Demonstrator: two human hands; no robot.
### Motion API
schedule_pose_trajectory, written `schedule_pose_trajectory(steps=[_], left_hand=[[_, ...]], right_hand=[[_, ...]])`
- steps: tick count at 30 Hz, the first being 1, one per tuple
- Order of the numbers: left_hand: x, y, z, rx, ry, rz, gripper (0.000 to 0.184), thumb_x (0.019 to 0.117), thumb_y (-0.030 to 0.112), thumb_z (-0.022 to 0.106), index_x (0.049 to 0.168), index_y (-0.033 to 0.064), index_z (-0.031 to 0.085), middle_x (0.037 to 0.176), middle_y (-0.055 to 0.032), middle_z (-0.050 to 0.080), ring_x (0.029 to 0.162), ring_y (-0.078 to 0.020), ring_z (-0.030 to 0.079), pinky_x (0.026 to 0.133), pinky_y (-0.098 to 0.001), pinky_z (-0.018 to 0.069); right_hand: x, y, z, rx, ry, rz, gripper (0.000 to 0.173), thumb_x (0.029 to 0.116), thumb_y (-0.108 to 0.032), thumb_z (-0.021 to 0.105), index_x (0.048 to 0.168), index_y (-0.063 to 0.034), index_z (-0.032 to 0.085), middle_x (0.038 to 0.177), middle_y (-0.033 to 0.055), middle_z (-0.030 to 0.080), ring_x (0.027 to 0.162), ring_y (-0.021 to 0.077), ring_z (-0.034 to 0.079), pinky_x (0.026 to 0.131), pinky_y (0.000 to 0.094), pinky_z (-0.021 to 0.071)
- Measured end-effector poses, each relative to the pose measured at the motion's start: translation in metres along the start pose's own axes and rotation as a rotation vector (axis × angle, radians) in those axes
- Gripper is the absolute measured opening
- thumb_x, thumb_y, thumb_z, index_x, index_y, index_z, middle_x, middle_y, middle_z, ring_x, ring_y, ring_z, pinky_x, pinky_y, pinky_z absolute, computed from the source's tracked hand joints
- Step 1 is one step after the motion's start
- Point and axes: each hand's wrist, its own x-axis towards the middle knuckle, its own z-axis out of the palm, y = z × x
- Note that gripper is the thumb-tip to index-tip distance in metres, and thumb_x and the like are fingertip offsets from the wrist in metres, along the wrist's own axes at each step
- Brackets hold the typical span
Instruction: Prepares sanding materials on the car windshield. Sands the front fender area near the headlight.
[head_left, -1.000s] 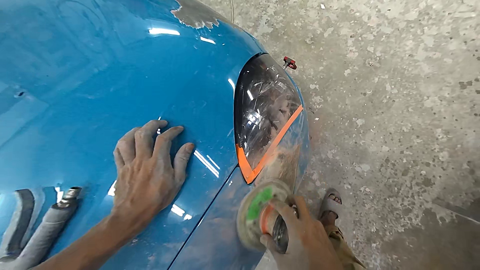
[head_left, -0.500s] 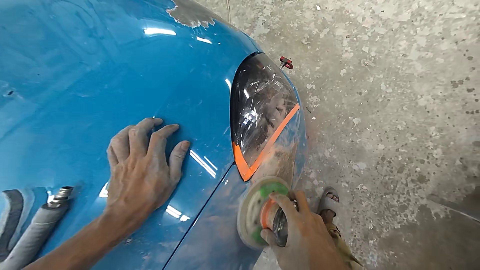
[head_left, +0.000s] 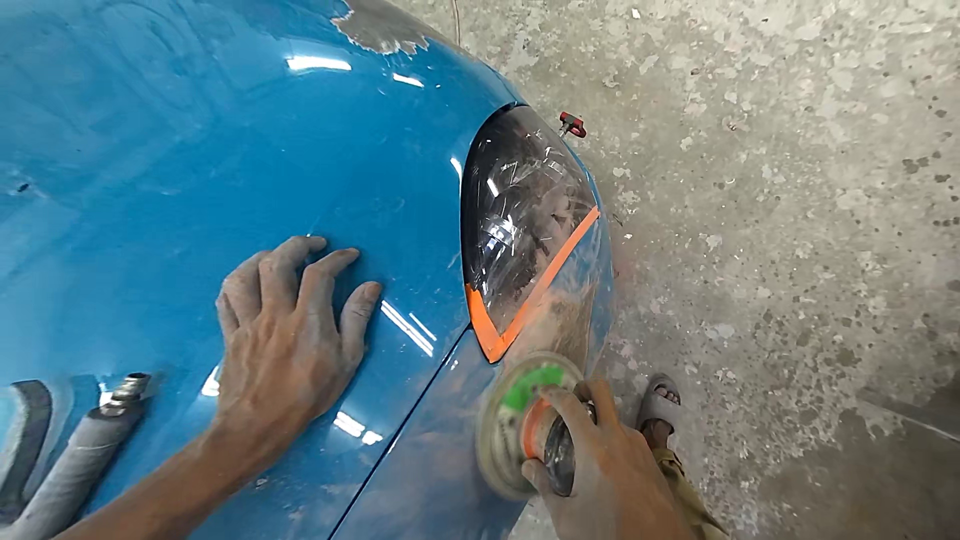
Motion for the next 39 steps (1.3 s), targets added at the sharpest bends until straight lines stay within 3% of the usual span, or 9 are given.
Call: schedule_pose_trajectory(steps=[6, 12, 18, 21, 26, 32, 39], left_hand=[[-0.001, -0.001, 0.001, 0.003, 0.002, -0.001, 0.062, 0.1049, 0.052, 0.035, 0.141, 0.0070, 0.057, 0.152, -0.0207, 0.044, 0.140, -0.0483, 0.037, 0.111, -0.0631, 0.0276], [-0.002, -0.001, 0.001, -0.001, -0.005, 0.000, 0.061, 0.1051, 0.051, 0.035, 0.141, 0.0070, 0.057, 0.152, -0.0205, 0.044, 0.141, -0.0477, 0.036, 0.112, -0.0629, 0.0276], [-0.001, 0.000, 0.001, 0.001, -0.003, -0.006, 0.061, 0.1046, 0.051, 0.035, 0.140, 0.0070, 0.058, 0.154, -0.0204, 0.043, 0.141, -0.0478, 0.036, 0.112, -0.0628, 0.0272], [-0.001, -0.002, 0.001, 0.009, -0.009, 0.001, 0.062, 0.1047, 0.051, 0.034, 0.141, 0.0061, 0.057, 0.153, -0.0218, 0.043, 0.141, -0.0487, 0.036, 0.112, -0.0639, 0.0270], [-0.002, -0.002, 0.001, 0.006, 0.000, 0.008, 0.061, 0.1047, 0.051, 0.035, 0.140, 0.0069, 0.057, 0.152, -0.0207, 0.045, 0.140, -0.0481, 0.038, 0.111, -0.0637, 0.0286], [-0.001, -0.002, 0.004, 0.011, 0.017, 0.020, 0.061, 0.1040, 0.052, 0.035, 0.138, 0.0076, 0.060, 0.149, -0.0198, 0.049, 0.137, -0.0458, 0.043, 0.109, -0.0625, 0.0315], [-0.001, -0.003, 0.005, 0.000, 0.025, 0.035, 0.061, 0.1042, 0.052, 0.033, 0.139, 0.0085, 0.059, 0.150, -0.0184, 0.049, 0.139, -0.0458, 0.041, 0.110, -0.0631, 0.0311]], right_hand=[[0.003, -0.003, -0.002, -0.017, -0.019, 0.016, 0.073, 0.0796, -0.045, 0.081, 0.146, -0.0251, 0.057, 0.139, 0.0199, 0.054, 0.082, 0.0249, 0.070, 0.065, 0.0378, 0.0591], [0.002, -0.004, -0.001, -0.028, 0.007, -0.004, 0.072, 0.0787, -0.046, 0.081, 0.144, -0.0258, 0.059, 0.135, 0.0192, 0.056, 0.081, 0.0238, 0.070, 0.063, 0.0368, 0.0586], [-0.011, -0.008, 0.025, 0.047, 0.178, -0.140, 0.067, 0.0733, -0.037, 0.086, 0.135, -0.0189, 0.067, 0.126, 0.0235, 0.061, 0.080, 0.0268, 0.071, 0.058, 0.0380, 0.0600], [-0.023, -0.012, 0.042, 0.065, 0.211, -0.217, 0.062, 0.0749, -0.037, 0.087, 0.131, -0.0172, 0.070, 0.124, 0.0243, 0.062, 0.079, 0.0275, 0.071, 0.058, 0.0365, 0.0597], [-0.013, -0.029, 0.043, 0.124, 0.295, -0.165, 0.065, 0.0735, -0.040, 0.088, 0.131, -0.0158, 0.069, 0.124, 0.0245, 0.061, 0.082, 0.0259, 0.071, 0.059, 0.0351, 0.0596], [-0.046, -0.037, 0.063, 0.165, 0.215, -0.184, 0.057, 0.0744, -0.033, 0.087, 0.125, -0.0107, 0.073, 0.120, 0.0290, 0.063, 0.080, 0.0307, 0.071, 0.062, 0.0389, 0.0602], [-0.025, -0.020, 0.050, 0.224, 0.243, -0.007, 0.069, 0.0778, -0.046, 0.085, 0.136, -0.0141, 0.066, 0.129, 0.0241, 0.059, 0.083, 0.0266, 0.071, 0.063, 0.0390, 0.0612]])
